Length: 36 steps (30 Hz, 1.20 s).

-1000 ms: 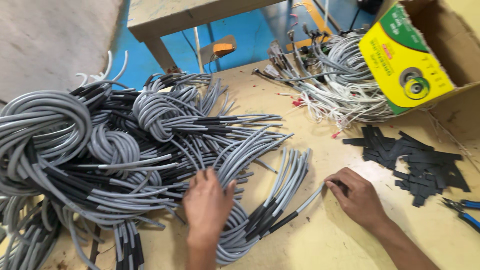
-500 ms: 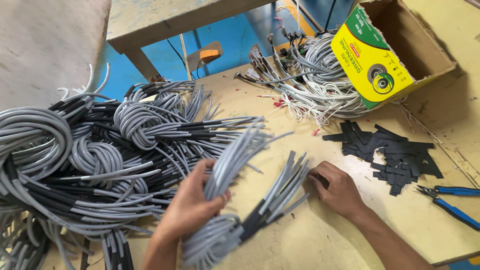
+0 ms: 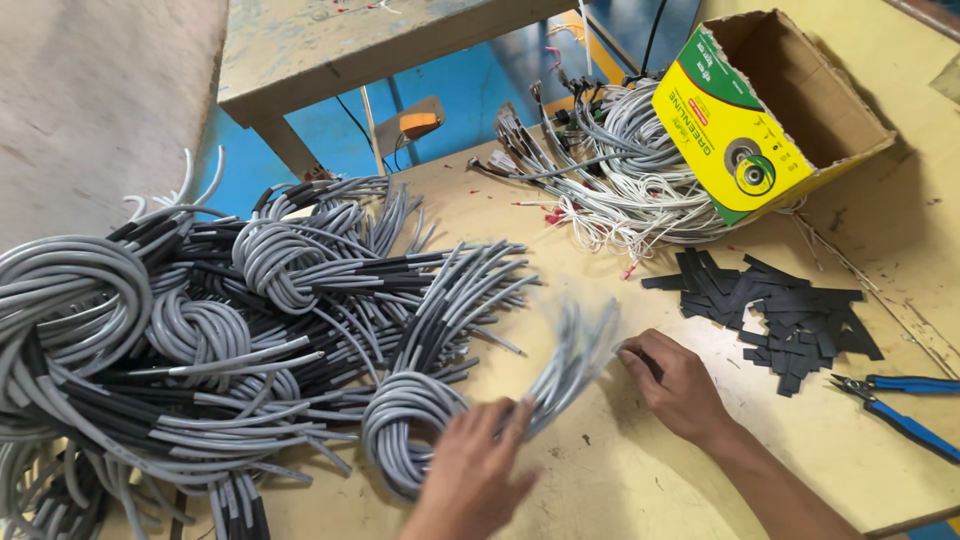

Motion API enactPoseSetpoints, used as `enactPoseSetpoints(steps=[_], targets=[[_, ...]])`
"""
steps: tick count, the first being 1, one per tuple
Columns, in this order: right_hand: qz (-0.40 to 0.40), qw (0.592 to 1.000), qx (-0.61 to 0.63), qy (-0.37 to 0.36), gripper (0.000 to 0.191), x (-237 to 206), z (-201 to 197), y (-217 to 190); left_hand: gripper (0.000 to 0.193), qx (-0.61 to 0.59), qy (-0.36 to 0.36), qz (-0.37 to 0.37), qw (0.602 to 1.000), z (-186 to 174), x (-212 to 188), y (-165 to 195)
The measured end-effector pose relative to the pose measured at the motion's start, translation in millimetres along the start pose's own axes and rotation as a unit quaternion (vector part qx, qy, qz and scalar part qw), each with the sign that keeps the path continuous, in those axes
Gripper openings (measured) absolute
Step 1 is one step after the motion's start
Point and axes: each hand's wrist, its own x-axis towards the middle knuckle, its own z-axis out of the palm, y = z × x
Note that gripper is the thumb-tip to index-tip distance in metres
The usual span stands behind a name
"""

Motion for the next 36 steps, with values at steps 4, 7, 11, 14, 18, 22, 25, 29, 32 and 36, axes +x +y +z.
enactPoseSetpoints(steps=[4,7,11,14,18,22,25,29,32,36], targets=[[0.002,1.000,0.001,-0.004,0.013,-1,2,-1,0.075,-0.018,-0.006,-0.001,1.000,33,-22,-2],[-0.019,1.000,0.007,0.009,0.011,-1,1,-3,0.073,-0.048,-0.014,-0.033,0.998,42,-19,-6],[-0.023,0.998,-0.021,0.053,0.011,1,-8,1,0.075,-0.070,-0.043,-0.061,0.995,48,-1,-3],[-0.003,0.985,-0.106,0.139,0.014,4,-21,10,0.074,-0.071,-0.045,-0.078,0.993,53,14,0],[0.067,0.952,-0.234,0.183,0.031,13,-39,25,0.076,-0.079,-0.033,-0.094,0.992,63,45,1],[0.066,0.943,-0.268,0.184,0.033,16,-35,34,0.072,-0.070,0.010,-0.129,0.989,78,75,3],[0.022,0.939,-0.278,0.200,0.026,14,-30,35,0.066,-0.054,0.001,-0.132,0.990,88,79,-1],[0.066,0.937,-0.313,0.136,0.023,19,-27,31,0.058,-0.063,-0.014,-0.118,0.991,99,73,-9],[0.068,0.934,-0.338,0.095,0.026,21,-25,26,0.056,-0.080,-0.018,-0.112,0.990,105,65,-11],[0.066,0.946,-0.302,0.093,0.023,24,-26,24,0.050,-0.130,0.022,-0.096,0.987,102,63,-15]])
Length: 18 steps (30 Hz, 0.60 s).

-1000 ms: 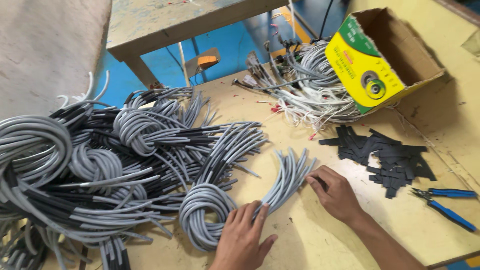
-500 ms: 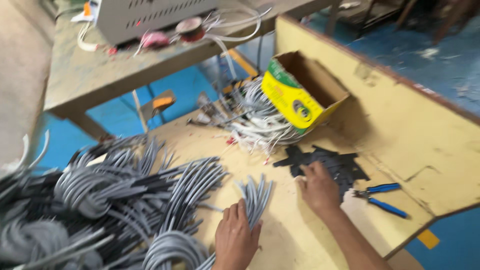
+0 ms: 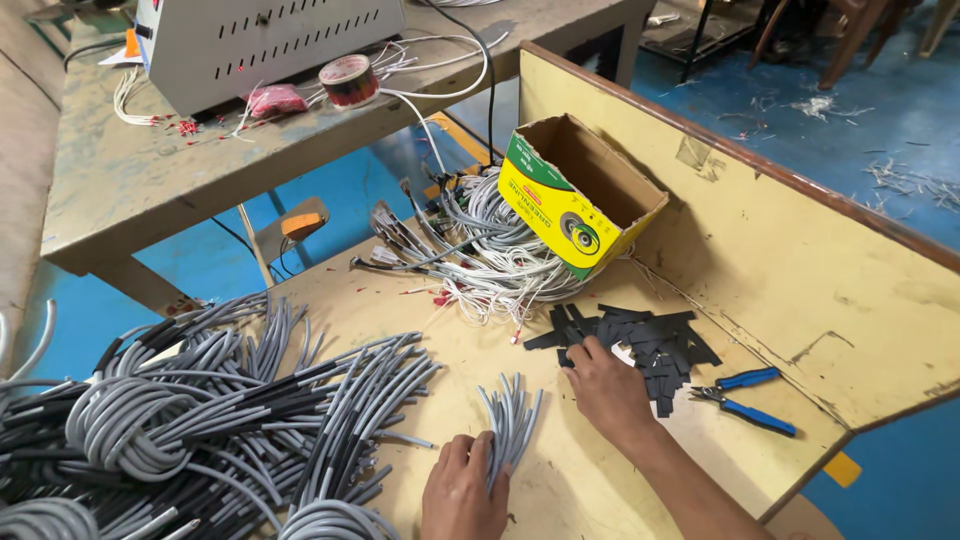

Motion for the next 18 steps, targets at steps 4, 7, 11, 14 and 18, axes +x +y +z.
enactPoseSetpoints(steps=[4,7,11,14,18], targets=[[-0.031,0.998,0.034,0.038,0.028,-1,2,3,0.037,-0.048,0.024,-0.003,0.999,-4,1,6],[-0.003,0.999,0.041,0.014,0.023,-1,4,6,0.033,-0.078,0.064,0.026,0.995,-9,1,13],[0.000,0.999,0.035,0.010,0.016,-2,4,9,0.036,-0.140,0.045,-0.020,0.989,-15,-2,24],[0.000,0.999,0.044,0.013,0.016,-3,0,7,0.047,-0.157,0.032,-0.037,0.986,-20,-2,32],[0.001,0.998,0.067,0.008,0.019,-3,-6,7,0.054,-0.173,-0.015,-0.082,0.981,-24,0,42]])
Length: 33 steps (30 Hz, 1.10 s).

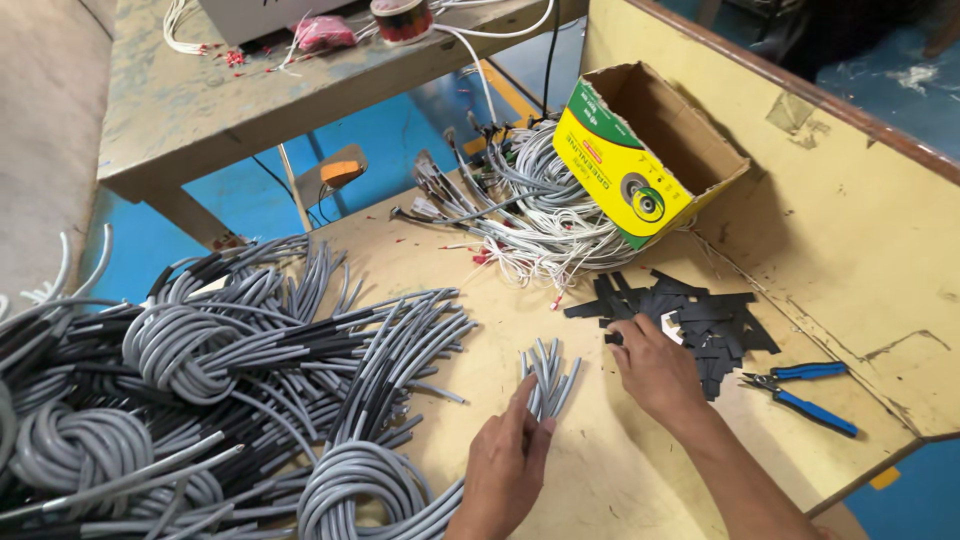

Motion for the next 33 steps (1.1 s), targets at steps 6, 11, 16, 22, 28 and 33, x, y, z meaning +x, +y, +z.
enactPoseSetpoints(steps=[6,11,16,22,28,33], targets=[[0.011,1.000,0.009,-0.027,0.013,2,-3,1,0.039,0.008,-0.005,0.089,0.996,4,-3,-1],[0.019,0.999,0.029,-0.032,0.013,-1,-6,0,0.037,-0.019,0.009,0.055,0.998,4,-4,-3],[-0.005,1.000,0.016,-0.011,0.013,-4,-8,0,0.039,-0.059,-0.042,-0.049,0.996,1,-3,1],[-0.001,1.000,0.009,-0.010,0.011,-4,-5,2,0.041,-0.112,-0.041,-0.059,0.991,-3,-1,4],[0.012,0.999,0.042,0.010,0.021,-2,-13,7,0.036,-0.214,-0.043,-0.039,0.975,-1,-1,-2],[0.045,0.997,0.016,-0.066,0.018,-5,-16,-1,0.038,-0.226,-0.057,-0.048,0.971,3,-2,-5]])
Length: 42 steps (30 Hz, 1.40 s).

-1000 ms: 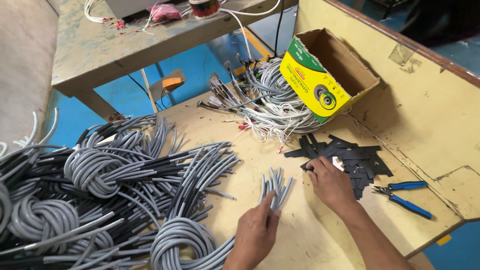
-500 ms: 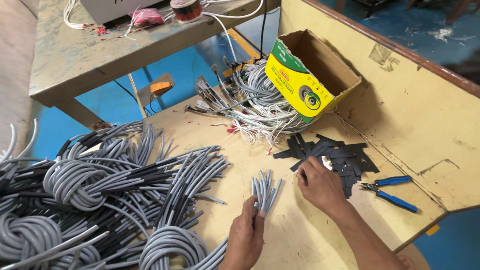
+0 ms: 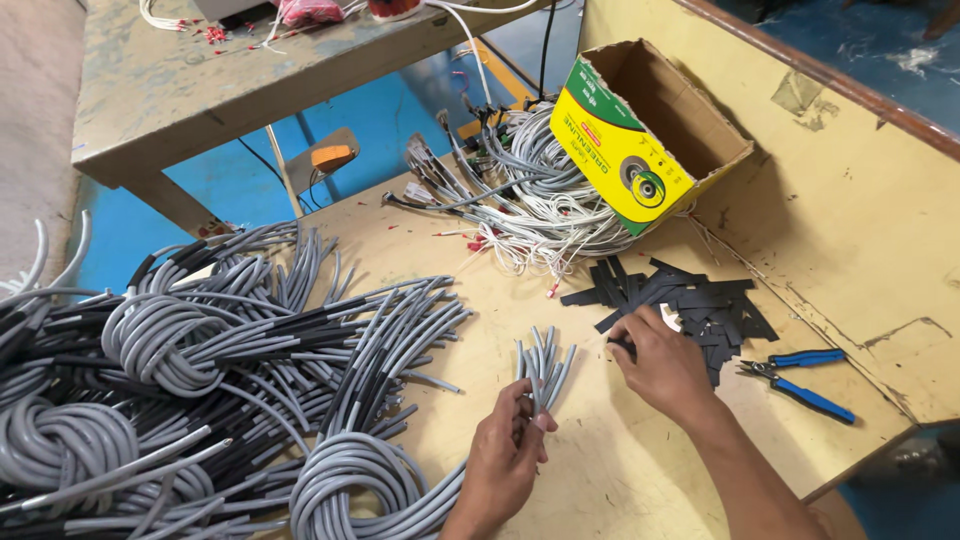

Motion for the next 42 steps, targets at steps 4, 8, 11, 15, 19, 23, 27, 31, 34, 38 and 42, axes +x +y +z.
enactPoseSetpoints(steps=[4,8,11,15,19,23,27,31,34,38,42], targets=[[0.011,1.000,-0.002,-0.012,0.012,-1,-1,-3,0.035,-0.028,-0.004,0.000,1.000,-1,1,-2],[-0.002,1.000,-0.003,0.024,0.018,-2,0,-3,0.034,-0.078,0.006,-0.006,0.997,-1,2,-2],[-0.008,0.998,-0.022,0.053,0.024,-3,0,-1,0.033,-0.089,0.001,-0.024,0.996,-1,3,-2],[0.019,0.997,-0.071,0.022,0.013,-3,0,2,0.034,-0.090,-0.004,-0.024,0.996,-1,3,-2],[0.040,0.998,-0.031,0.035,0.023,-2,-1,1,0.034,-0.093,-0.004,-0.028,0.995,-1,3,-2],[0.046,0.996,-0.059,0.044,0.024,-3,-4,-1,0.034,-0.096,0.000,-0.029,0.995,-1,4,-2],[0.056,0.997,-0.036,0.040,0.015,-3,-3,-3,0.034,-0.084,0.001,-0.028,0.996,-1,4,-1],[0.034,0.996,0.011,0.082,0.010,-5,0,1,0.033,-0.094,0.011,-0.031,0.995,-1,5,0],[0.029,0.995,0.022,0.095,0.010,-3,2,8,0.031,-0.109,0.021,-0.034,0.993,-2,4,2],[-0.002,0.948,0.293,0.126,0.011,-6,17,10,0.026,-0.087,0.042,-0.055,0.994,1,6,8],[0.069,0.807,0.584,-0.062,0.012,-15,36,3,0.023,-0.039,0.063,-0.068,0.995,3,7,14]])
